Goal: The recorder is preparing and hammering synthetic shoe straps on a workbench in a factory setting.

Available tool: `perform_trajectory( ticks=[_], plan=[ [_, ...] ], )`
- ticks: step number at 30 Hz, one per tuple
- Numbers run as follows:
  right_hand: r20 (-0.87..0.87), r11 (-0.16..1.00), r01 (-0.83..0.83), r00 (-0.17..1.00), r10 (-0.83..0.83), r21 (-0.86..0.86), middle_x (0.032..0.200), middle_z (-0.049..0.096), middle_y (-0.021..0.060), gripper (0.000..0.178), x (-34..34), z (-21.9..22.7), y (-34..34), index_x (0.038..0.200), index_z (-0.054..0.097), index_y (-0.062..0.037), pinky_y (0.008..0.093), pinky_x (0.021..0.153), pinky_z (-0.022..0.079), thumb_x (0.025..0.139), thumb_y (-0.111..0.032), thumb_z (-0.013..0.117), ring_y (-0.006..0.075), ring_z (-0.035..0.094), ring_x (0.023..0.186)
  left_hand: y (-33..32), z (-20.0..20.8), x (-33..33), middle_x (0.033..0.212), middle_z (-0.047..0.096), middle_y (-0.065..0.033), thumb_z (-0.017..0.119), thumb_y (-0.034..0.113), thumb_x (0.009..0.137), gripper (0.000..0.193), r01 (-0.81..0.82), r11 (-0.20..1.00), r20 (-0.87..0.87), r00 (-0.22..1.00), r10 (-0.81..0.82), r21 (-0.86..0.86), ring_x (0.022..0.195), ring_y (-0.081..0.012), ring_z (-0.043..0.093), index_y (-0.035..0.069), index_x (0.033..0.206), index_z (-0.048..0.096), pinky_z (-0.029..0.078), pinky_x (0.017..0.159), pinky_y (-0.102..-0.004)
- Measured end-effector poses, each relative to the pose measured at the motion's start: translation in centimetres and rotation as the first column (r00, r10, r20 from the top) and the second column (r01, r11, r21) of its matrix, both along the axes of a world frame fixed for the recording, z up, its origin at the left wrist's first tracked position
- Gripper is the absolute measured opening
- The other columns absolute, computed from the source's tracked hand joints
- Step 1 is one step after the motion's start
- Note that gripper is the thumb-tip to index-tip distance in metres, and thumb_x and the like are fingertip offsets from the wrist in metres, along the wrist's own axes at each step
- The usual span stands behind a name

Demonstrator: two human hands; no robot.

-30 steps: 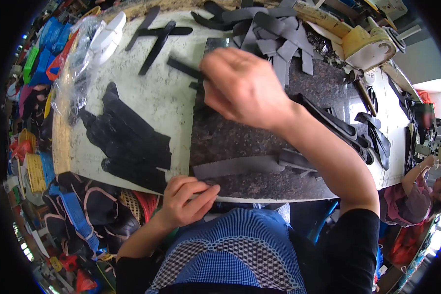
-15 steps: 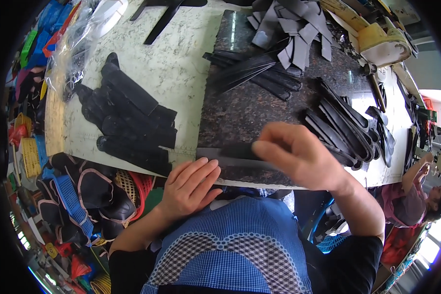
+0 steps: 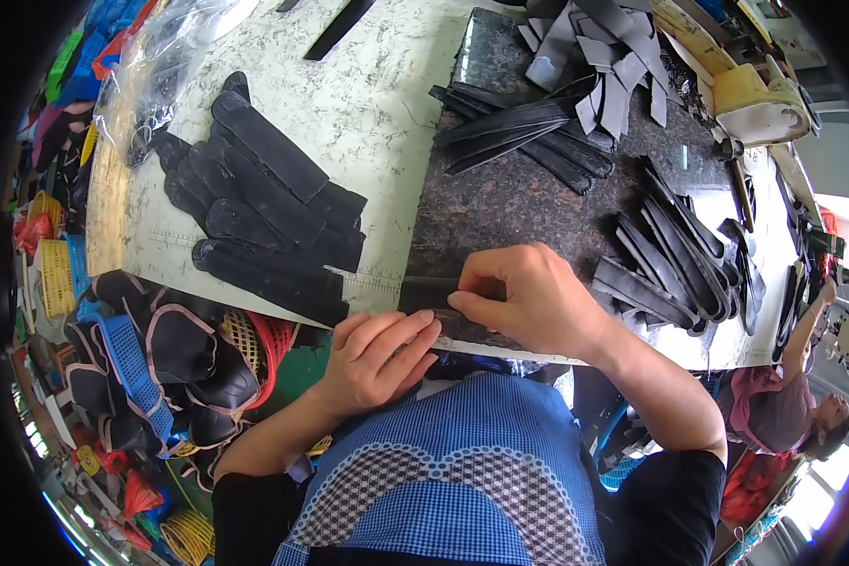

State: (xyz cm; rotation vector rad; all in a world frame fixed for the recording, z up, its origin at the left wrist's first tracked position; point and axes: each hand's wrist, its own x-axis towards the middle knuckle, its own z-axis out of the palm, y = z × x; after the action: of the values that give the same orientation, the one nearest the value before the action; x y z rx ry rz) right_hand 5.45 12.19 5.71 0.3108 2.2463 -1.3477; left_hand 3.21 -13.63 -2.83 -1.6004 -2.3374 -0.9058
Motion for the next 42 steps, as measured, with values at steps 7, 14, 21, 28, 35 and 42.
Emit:
perform_trajectory(
  ticks=[7,14,21,28,35,42],
  plan=[
    [-0.258,0.915,-0.054,0.951,0.169,0.401,0.068,0.069,0.0100,0.029,0.7,-1.4,-1.1,0.084,0.068,-0.0016,0.0345,0.058,0.054,0.088,-0.027,0.081,0.0223,0.070,0.061,1.2,0.5,-1.5,0.142,0.062,-0.0086,0.067,0.022,0.099,0.042,0.120,0.990,-0.015,0.992,-0.121,-0.077,0.132,-0.0229,0.058,0.005,0.137,0.067,0.048,0.112,-0.0381],
    [0.127,0.915,0.401,0.906,-0.404,0.047,0.073,0.072,0.0061,0.021,6.3,2.2,3.9,0.092,0.068,0.0024,0.0255,0.058,0.055,0.099,-0.016,0.075,0.0110,0.071,0.065,2.1,2.2,-1.8,0.133,0.064,-0.0080,0.078,0.035,0.090,0.059,0.093,0.982,-0.025,0.995,-0.098,-0.167,0.120,-0.0225,0.062,0.005,0.140,0.068,0.049,0.105,-0.0399],
    [0.072,0.844,0.537,0.841,-0.536,0.017,0.079,0.074,0.0092,0.024,8.9,0.0,4.2,0.097,0.070,0.0070,0.0280,0.065,0.060,0.100,-0.017,0.073,0.0139,0.074,0.072,3.4,3.1,-2.4,0.123,0.060,-0.0076,0.083,0.039,0.084,0.066,0.136,0.961,-0.067,0.985,-0.156,-0.240,0.113,-0.0244,0.059,0.008,0.141,0.068,0.045,0.102,-0.0442],
    [-0.244,0.861,0.399,0.911,-0.333,0.316,0.069,0.069,0.0091,0.024,9.3,-0.9,3.2,0.088,0.065,0.0016,0.0285,0.057,0.053,0.091,-0.017,0.081,0.0145,0.068,0.061,7.1,3.7,-0.3,0.132,0.059,-0.0118,0.080,0.043,0.087,0.072,0.299,0.922,0.064,0.954,-0.292,-0.248,0.122,-0.0282,0.056,0.000,0.142,0.062,0.046,0.104,-0.0434],
    [-0.318,0.860,0.423,0.888,-0.331,0.285,0.068,0.065,0.0059,0.023,10.8,-0.6,3.1,0.088,0.063,-0.0023,0.0294,0.055,0.048,0.090,-0.014,0.082,0.0131,0.064,0.059,10.3,4.8,-4.1,0.099,0.066,-0.0076,0.084,0.037,0.086,0.040,0.445,0.892,0.207,0.882,-0.422,-0.080,0.088,-0.0231,0.065,0.002,0.106,0.077,0.050,0.082,-0.0380],
    [-0.367,0.375,0.472,0.874,-0.319,0.798,0.064,0.062,0.0039,0.027,16.3,5.3,14.0,0.087,0.059,-0.0058,0.0328,0.052,0.043,0.089,-0.022,0.081,0.0121,0.061,0.056,14.9,5.5,-12.9,0.123,0.069,-0.0092,0.083,0.017,0.088,0.035,0.012,1.000,-0.053,0.999,-0.011,0.020,0.114,-0.0307,0.065,0.007,0.120,0.074,0.053,0.100,-0.0414]
  ],
)
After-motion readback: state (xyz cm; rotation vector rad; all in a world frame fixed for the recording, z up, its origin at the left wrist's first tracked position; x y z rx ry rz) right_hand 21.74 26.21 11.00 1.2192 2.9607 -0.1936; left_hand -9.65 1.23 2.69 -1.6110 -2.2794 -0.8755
